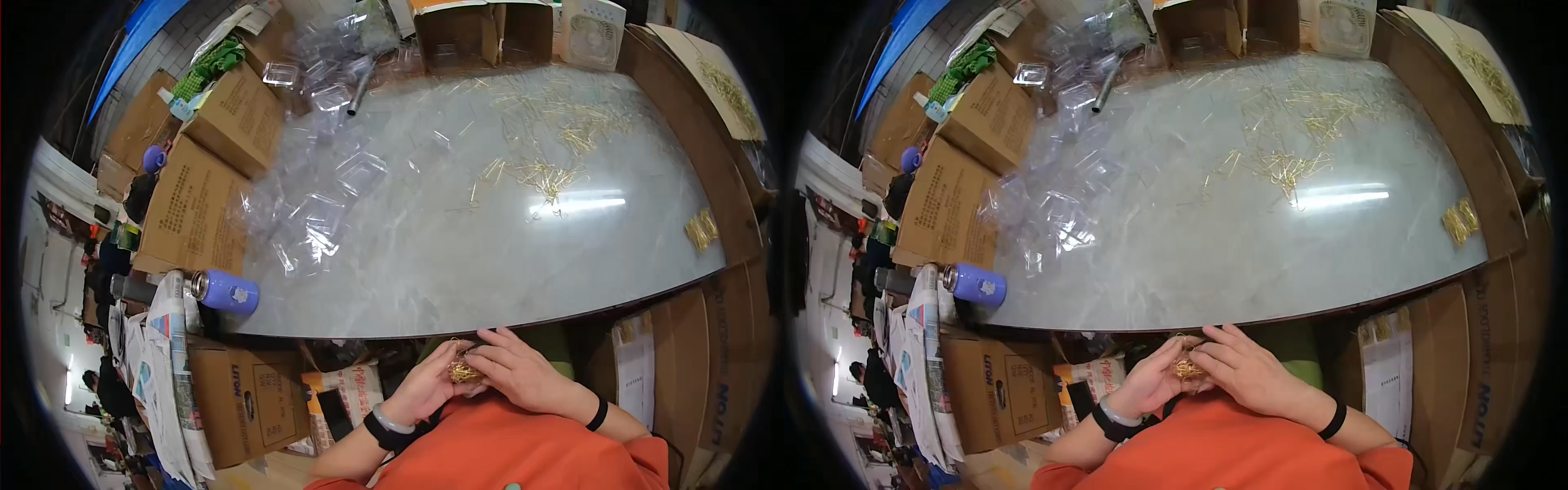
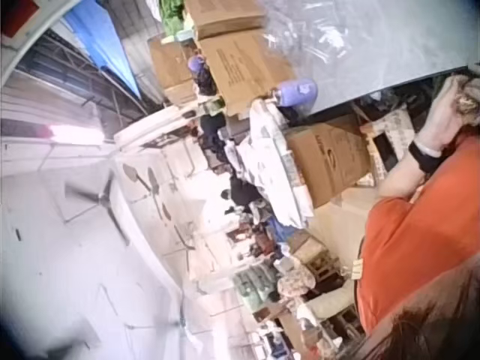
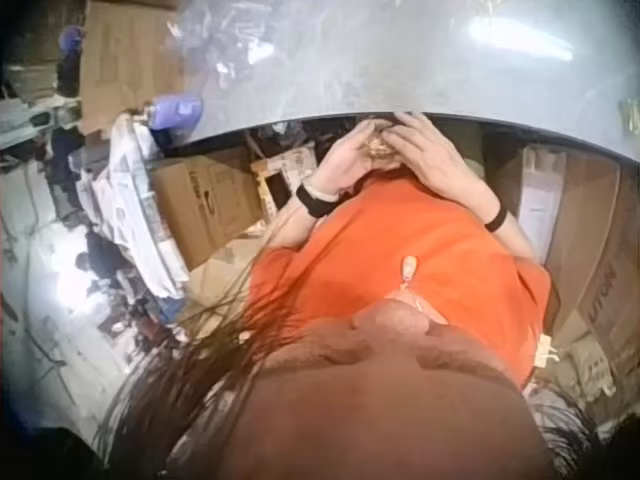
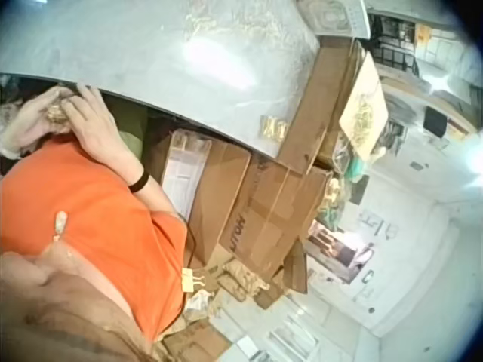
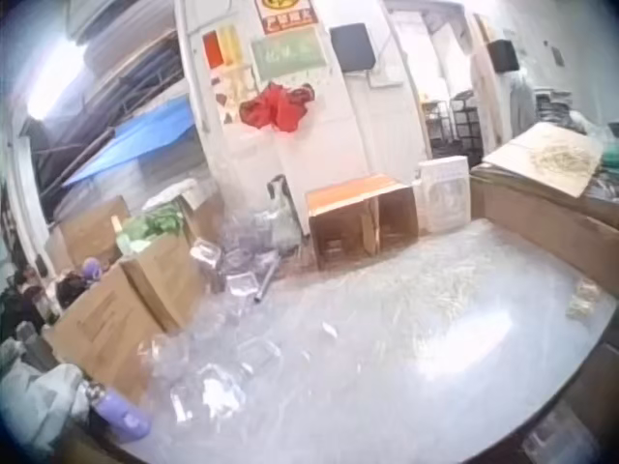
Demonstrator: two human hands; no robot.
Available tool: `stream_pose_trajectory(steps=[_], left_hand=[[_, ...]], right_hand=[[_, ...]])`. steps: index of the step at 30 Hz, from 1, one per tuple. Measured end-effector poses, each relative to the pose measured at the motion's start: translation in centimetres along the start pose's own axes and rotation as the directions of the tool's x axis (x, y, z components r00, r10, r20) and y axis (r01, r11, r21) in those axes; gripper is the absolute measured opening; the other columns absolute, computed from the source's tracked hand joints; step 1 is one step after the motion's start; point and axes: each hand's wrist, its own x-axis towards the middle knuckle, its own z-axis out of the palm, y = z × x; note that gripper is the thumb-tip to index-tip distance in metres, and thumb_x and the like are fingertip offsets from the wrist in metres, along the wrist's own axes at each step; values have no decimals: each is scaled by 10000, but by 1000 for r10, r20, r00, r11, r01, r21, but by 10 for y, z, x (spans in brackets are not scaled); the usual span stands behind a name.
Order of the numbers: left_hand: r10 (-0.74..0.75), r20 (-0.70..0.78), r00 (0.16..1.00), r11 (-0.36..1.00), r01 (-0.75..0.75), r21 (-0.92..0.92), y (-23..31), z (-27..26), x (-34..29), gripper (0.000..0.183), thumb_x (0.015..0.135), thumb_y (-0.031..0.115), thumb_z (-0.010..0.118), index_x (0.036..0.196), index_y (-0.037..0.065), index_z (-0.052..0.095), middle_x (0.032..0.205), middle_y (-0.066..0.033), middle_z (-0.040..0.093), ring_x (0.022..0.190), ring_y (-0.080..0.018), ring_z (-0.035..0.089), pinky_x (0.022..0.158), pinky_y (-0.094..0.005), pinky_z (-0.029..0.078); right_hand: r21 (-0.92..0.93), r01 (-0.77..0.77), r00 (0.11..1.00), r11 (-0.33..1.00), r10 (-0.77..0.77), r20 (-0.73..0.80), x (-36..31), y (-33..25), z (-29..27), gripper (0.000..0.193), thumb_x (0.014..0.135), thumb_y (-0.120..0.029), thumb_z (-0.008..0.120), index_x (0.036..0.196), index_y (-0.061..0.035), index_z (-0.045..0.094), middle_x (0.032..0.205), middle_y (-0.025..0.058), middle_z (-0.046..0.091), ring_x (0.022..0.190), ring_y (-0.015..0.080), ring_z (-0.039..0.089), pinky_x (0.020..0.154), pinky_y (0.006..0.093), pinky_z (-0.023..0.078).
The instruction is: Sort small gold-colored metal parts and place them into small plastic bags.
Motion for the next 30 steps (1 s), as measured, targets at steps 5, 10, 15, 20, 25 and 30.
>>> stream_pose_trajectory(steps=[5, 10, 15, 20, 25, 30], left_hand=[[187, 39, 982, 940, -190, 285, 27, 35, -10, 411, 1145, 311, 382, 1417, 31, 509, 1304, -77, 612, 1172, -151, 633, 965, -355, 566], [429, 50, 902, 675, -357, 645, 61, 46, 38, 369, 1140, 264, 401, 1337, 8, 579, 1357, -123, 597, 1212, -175, 610, 980, -343, 540], [619, 382, 686, 120, -564, 817, 81, 39, 53, 358, 1103, 276, 480, 1306, 0, 583, 1426, -210, 547, 1330, -299, 533, 1073, -419, 450], [581, 538, 611, -284, -467, 837, 68, 29, 50, 499, 961, 318, 705, 1316, 2, 553, 1463, -250, 507, 1339, -426, 507, 1095, -472, 433], [621, 532, 575, -415, -335, 846, 57, 38, 56, 571, 872, 265, 800, 1309, -4, 549, 1443, -256, 516, 1324, -449, 509, 1084, -500, 443], [687, 528, 499, -444, -287, 849, 49, 43, 60, 565, 839, 246, 820, 1281, -6, 574, 1419, -240, 514, 1293, -444, 503, 1067, -496, 439]], right_hand=[[136, 61, 982, 989, -35, -187, 21, -9, -17, 452, 852, -20, 740, 1283, -12, 603, 1231, 151, 614, 1234, 395, 586, 1077, 521, 480], [101, -48, 941, 994, 79, -330, 41, 21, -12, 380, 899, 17, 679, 1273, -14, 613, 1262, 168, 605, 1253, 401, 570, 1083, 509, 467], [10, -113, 921, 994, 109, -375, 49, 33, -14, 336, 896, 23, 692, 1225, -12, 639, 1216, 179, 616, 1208, 398, 592, 1011, 457, 511], [156, -168, 908, 973, 215, -360, 51, 38, -18, 463, 871, 33, 724, 1309, -43, 598, 1300, 190, 573, 1191, 410, 596, 1012, 462, 512], [128, -217, 868, 968, 251, -427, 57, 34, -37, 629, 859, -42, 774, 1421, -24, 491, 1371, 219, 528, 1242, 439, 559, 1067, 479, 469], [-78, -307, 894, 948, 259, -367, 26, 33, -35, 657, 906, -180, 756, 1459, 4, 452, 1414, 218, 542, 1355, 471, 472, 1160, 584, 340]])
